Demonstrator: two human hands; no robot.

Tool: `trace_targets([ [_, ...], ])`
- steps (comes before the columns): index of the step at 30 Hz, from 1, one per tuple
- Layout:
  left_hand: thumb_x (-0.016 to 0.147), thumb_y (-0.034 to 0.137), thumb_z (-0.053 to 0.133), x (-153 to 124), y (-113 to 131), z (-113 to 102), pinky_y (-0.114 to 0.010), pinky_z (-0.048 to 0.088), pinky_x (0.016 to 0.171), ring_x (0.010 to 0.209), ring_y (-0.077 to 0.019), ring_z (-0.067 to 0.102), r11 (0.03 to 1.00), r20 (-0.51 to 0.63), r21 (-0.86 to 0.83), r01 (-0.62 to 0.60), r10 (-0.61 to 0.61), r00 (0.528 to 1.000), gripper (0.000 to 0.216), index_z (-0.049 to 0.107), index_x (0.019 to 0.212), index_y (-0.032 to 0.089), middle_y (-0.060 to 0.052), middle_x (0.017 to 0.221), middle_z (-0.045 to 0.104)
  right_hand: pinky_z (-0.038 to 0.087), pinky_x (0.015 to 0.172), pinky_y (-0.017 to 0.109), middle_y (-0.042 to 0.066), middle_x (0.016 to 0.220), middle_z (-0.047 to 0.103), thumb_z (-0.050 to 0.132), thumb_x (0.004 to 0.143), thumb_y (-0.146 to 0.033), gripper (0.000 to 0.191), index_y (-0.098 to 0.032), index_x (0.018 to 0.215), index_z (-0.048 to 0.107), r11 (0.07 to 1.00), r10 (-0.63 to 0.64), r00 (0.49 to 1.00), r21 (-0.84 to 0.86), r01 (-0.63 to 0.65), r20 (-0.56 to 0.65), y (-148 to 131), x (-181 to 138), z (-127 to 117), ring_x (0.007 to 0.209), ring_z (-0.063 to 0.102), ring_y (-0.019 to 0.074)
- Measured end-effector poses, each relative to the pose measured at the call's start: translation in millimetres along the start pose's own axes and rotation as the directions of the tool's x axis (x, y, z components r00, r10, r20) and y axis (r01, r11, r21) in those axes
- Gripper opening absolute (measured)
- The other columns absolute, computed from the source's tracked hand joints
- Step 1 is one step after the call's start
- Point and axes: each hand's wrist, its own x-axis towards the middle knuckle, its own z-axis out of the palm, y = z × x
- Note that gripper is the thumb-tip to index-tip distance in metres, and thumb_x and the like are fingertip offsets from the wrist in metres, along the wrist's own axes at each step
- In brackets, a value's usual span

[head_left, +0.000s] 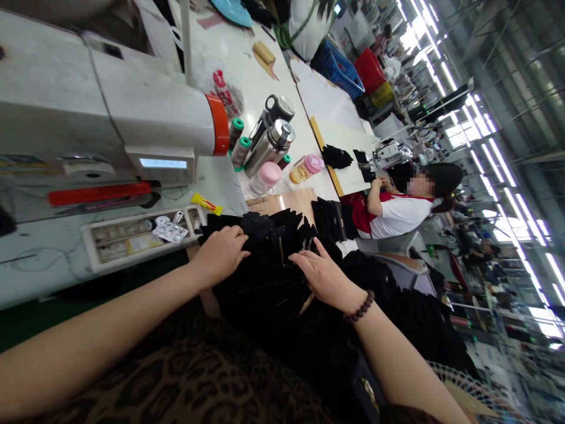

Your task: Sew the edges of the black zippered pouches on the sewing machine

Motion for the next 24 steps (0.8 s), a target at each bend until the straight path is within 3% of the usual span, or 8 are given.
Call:
trace_targets([
  [3,0.075,0.018,0.059,-1,-5,3,-0.036,0.041,0.073,0.091,-0.0263,0.051,0.999,0.018,0.051,-0.02,0.019,1.0,0.012,0.062,0.086,0.013,-0.01,0.098,0.057,0.008,0.107,0.051,0.006,0.102,0.058,0.041,0.077,-0.002,0.045,-0.018,0.118,0.045,1.0,-0.021,0.999,-0.018,0.021,0.037,-1,3,0,0.104,0.048,0.017],
  [6,0.076,0.014,0.056,-4,2,3,-0.033,0.042,0.071,0.084,-0.0224,0.054,0.992,0.015,-0.117,-0.034,0.036,0.999,0.005,0.059,0.079,0.014,-0.007,0.087,0.059,0.006,0.107,0.051,0.005,0.108,0.056,0.044,0.077,-0.002,0.034,-0.021,0.104,0.054,0.999,-0.037,0.997,-0.032,0.039,0.061,-2,6,-4,0.113,0.043,0.0177],
  [11,0.076,0.015,0.056,-12,30,1,-0.022,0.043,0.067,0.072,-0.0137,0.058,0.892,0.042,-0.435,-0.122,0.156,0.987,0.004,0.06,0.077,0.016,-0.001,0.077,0.063,0.008,0.105,0.054,0.009,0.141,0.029,0.042,0.076,-0.001,0.029,-0.018,0.095,0.056,0.996,-0.07,0.997,-0.055,0.072,0.03,-2,11,-7,0.133,0.016,0.0213],
  [16,0.088,0.022,0.039,-13,31,1,-0.021,0.044,0.071,0.076,-0.0124,0.06,0.743,0.04,-0.658,-0.12,0.194,0.98,0.025,0.063,0.082,0.017,0.0,0.079,0.066,0.003,0.107,0.051,0.006,0.108,0.058,0.04,0.078,-0.001,0.031,-0.019,0.098,0.053,0.995,-0.099,0.993,-0.019,0.1,0.066,-1,8,-4,0.123,0.035,0.0165],
  [18,0.089,0.025,0.037,-10,14,2,-0.024,0.044,0.075,0.082,-0.0152,0.06,0.831,0.009,-0.551,-0.074,0.095,0.995,0.028,0.063,0.089,0.016,-0.003,0.086,0.066,0.005,0.108,0.05,0.006,0.105,0.058,0.038,0.077,0.0,0.034,-0.018,0.103,0.051,0.998,-0.057,0.998,-0.011,0.058,0.034,-1,7,-2,0.116,0.042,0.016],
  [20,0.086,0.024,0.044,-7,-6,4,-0.031,0.043,0.081,0.09,-0.0211,0.056,0.955,-0.043,-0.297,-0.011,-0.002,0.999,0.024,0.062,0.095,0.012,-0.008,0.095,0.062,0.007,0.107,0.05,0.008,0.105,0.058,0.037,0.077,0.001,0.042,-0.016,0.115,0.045,1.0,-0.024,1.0,-0.008,0.025,0.007,-2,6,-1,0.11,0.046,0.0161],
  [22,0.081,0.022,0.051,-6,-22,7,-0.037,0.042,0.083,0.092,-0.0252,0.053,0.998,-0.044,-0.057,0.031,-0.034,0.998,0.023,0.062,0.097,0.01,-0.012,0.1,0.058,0.007,0.107,0.052,0.007,0.105,0.058,0.039,0.077,0.0,0.047,-0.017,0.121,0.042,0.999,-0.03,0.999,-0.019,0.03,0.015,-3,7,-1,0.107,0.047,0.0168],
  [24,0.079,0.022,0.054,-7,-29,10,-0.038,0.043,0.082,0.091,-0.0255,0.051,0.999,-0.009,0.044,0.023,-0.023,1.0,0.021,0.063,0.095,0.012,-0.011,0.1,0.056,0.006,0.106,0.053,0.005,0.103,0.058,0.041,0.079,-0.002,0.042,-0.02,0.116,0.047,0.998,-0.054,0.997,-0.033,0.056,0.046,-4,10,-1,0.107,0.046,0.0174],
])
